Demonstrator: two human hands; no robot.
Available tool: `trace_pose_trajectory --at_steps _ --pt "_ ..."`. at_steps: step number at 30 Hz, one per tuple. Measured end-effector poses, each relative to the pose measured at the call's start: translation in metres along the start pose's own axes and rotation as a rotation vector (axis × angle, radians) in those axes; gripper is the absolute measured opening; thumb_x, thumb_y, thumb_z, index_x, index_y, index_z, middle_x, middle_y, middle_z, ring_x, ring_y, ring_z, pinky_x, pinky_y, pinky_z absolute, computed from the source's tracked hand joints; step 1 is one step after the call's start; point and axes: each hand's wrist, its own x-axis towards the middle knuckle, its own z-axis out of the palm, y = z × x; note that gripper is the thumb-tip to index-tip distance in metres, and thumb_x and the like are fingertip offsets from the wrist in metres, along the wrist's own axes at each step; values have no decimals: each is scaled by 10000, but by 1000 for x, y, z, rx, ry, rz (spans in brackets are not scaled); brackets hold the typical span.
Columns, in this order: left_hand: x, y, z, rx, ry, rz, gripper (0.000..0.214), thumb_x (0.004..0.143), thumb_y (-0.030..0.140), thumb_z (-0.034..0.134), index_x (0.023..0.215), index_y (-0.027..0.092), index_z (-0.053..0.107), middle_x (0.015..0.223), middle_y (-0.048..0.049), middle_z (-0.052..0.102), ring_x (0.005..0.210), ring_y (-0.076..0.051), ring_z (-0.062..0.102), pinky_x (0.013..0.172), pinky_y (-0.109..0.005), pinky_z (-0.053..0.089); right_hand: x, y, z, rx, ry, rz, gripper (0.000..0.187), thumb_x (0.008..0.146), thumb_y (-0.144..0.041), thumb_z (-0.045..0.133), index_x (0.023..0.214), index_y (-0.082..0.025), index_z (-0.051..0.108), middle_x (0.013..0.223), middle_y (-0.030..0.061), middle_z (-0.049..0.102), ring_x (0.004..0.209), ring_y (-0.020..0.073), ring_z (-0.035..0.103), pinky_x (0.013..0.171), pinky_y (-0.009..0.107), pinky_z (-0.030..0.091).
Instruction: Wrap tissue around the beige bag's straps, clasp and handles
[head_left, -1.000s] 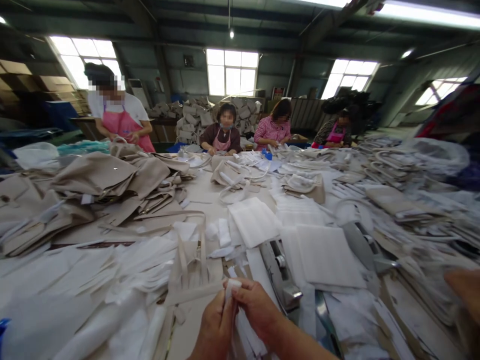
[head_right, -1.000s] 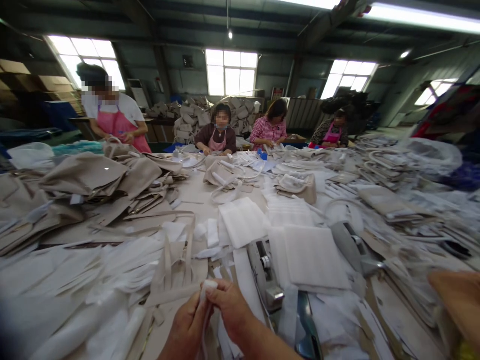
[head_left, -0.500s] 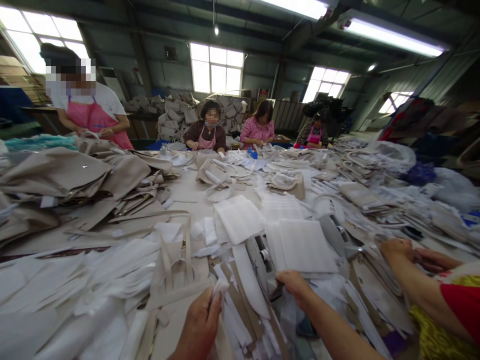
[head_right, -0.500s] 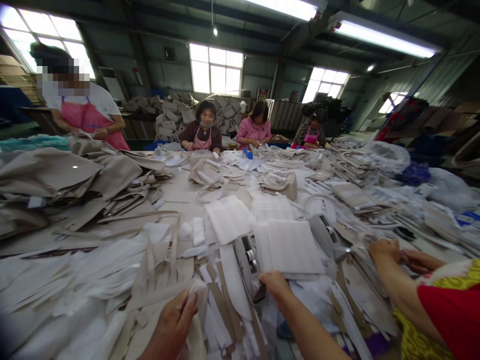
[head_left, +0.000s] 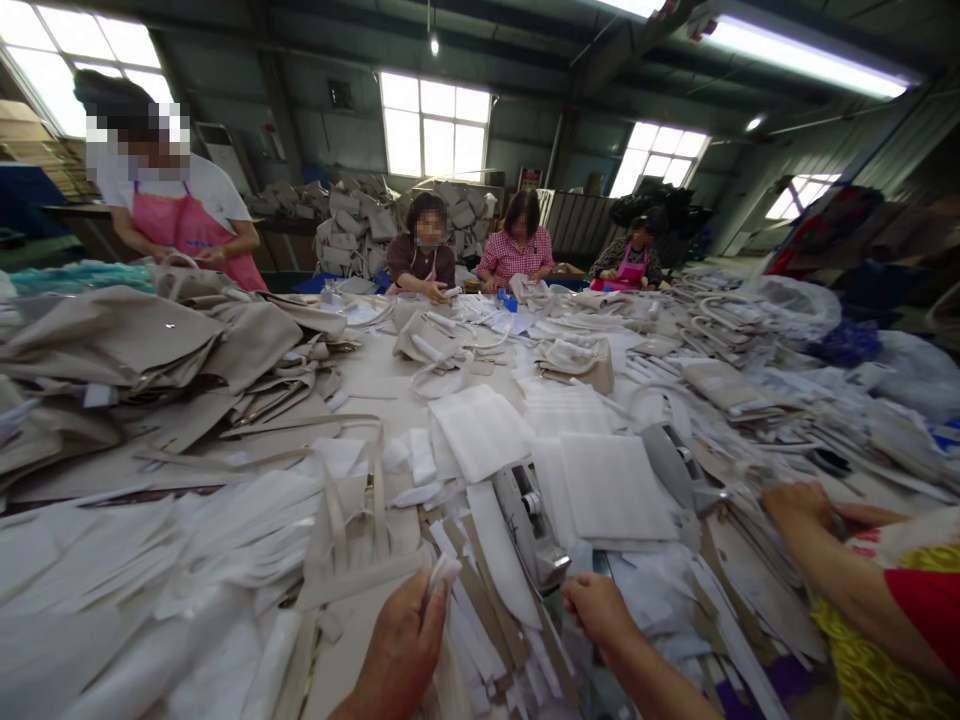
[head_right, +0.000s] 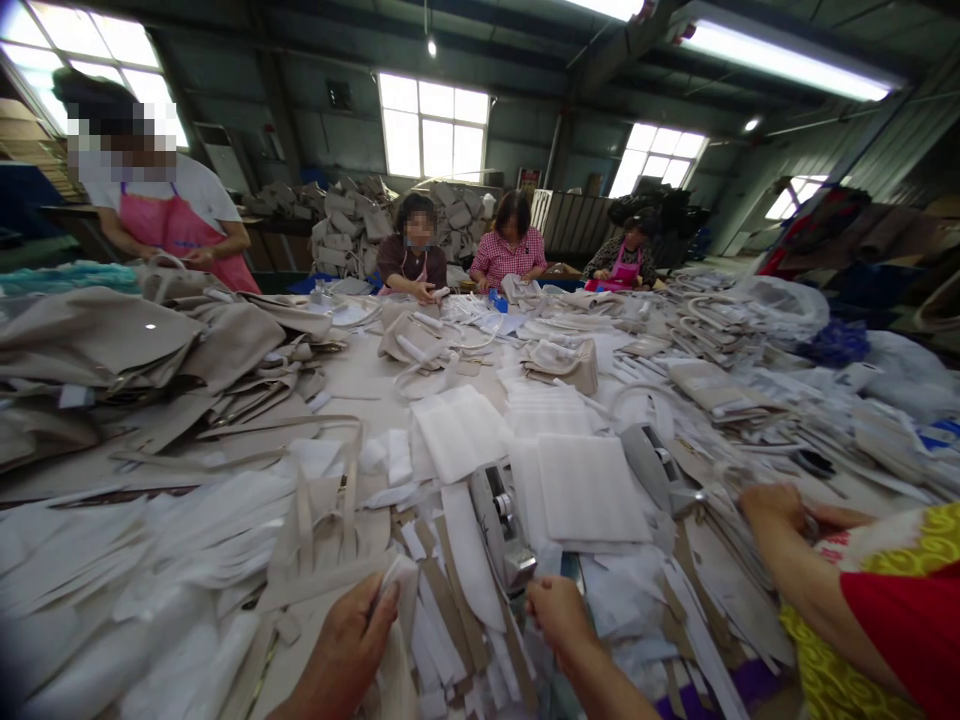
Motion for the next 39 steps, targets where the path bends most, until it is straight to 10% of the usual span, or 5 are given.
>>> trace_pose_trajectory --at_steps 7,16,23,30,39 --pt "-3 -8 5 104 28 147 282 1018 337 387 950 210 629 851 -48 702 806 -197 669 747 -306 517 -20 -23 -9 -197 -99 -235 259 738 -185 541 480 -199 567 484 7 582 515 153 521 533 263 334" --pt "-10 0 15 476 16 280 150 937 173 490 838 220 592 760 -29 664 656 -203 650 589 -305 513 -96 -132 59 211 -412 -249 334 772 -475 592 628 -174 600 505 -15 597 407 102 479 435 223 329" --pt "-16 -4 23 613 30 291 152 843 51 553 808 194 593 717 -45 653 613 -228 642 533 -312 505 -84 -112 81 99 -288 -154 358 735 -504 587 555 -196 557 445 -8 578 377 127 511 410 239 345" --pt "-17 -8 26 645 27 345 497 877 45 491 1368 116 452 763 -55 669 611 -218 651 534 -305 523 -84 -110 81 84 -260 -189 358 782 -481 582 553 -206 562 454 6 606 395 143 536 411 244 354" --pt "-9 -4 17 286 -74 110 218 910 119 451 918 158 665 833 -119 698 744 -274 662 688 -403 548 -99 -117 74 -13 -212 -459 160 817 -293 563 849 -198 687 661 22 690 659 208 643 631 286 458"
